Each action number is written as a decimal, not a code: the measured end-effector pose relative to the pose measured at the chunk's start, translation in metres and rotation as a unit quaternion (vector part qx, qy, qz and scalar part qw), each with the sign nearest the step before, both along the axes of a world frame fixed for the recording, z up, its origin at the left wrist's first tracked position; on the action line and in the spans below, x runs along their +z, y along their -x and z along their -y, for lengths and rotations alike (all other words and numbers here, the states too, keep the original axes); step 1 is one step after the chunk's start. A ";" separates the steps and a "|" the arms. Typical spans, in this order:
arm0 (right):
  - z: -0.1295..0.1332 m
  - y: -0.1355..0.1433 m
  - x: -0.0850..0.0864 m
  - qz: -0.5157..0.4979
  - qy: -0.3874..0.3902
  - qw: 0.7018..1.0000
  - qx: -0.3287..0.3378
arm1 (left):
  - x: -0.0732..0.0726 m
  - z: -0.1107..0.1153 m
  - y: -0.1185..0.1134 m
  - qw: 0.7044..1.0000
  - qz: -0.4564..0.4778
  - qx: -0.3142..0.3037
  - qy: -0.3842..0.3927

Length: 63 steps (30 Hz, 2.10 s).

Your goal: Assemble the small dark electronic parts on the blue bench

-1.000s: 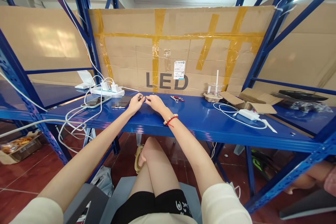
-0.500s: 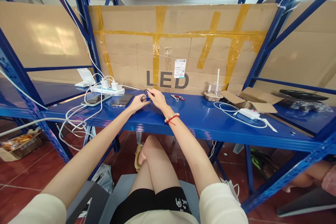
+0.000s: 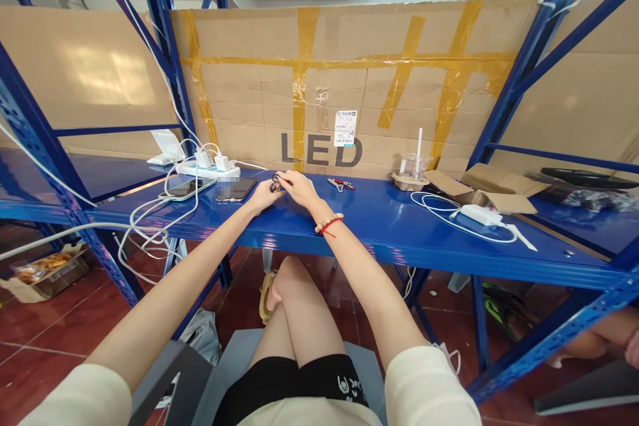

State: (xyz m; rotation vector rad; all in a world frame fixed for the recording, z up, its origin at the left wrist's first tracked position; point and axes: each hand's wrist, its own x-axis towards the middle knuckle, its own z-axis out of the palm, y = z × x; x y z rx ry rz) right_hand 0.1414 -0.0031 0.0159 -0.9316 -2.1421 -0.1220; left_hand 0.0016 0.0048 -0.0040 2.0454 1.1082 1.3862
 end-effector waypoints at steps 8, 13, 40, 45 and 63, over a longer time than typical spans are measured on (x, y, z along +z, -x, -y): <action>0.000 0.000 -0.001 -0.002 0.001 1.000 0.006 | -0.003 -0.006 0.000 1.000 0.004 0.010 0.018; -0.002 0.001 -0.003 -0.011 0.015 1.000 0.003 | -0.004 -0.007 0.001 1.000 0.010 0.010 0.010; -0.010 -0.004 -0.005 -0.050 0.066 0.996 0.028 | -0.005 -0.010 0.004 0.996 -0.021 0.089 -0.021; -0.011 -0.002 -0.006 -0.095 0.094 0.991 0.014 | -0.002 -0.004 0.004 0.988 -0.075 0.131 -0.024; -0.006 -0.010 -0.003 -0.208 0.254 0.933 0.145 | -0.005 0.001 0.002 0.975 -0.203 0.062 -0.063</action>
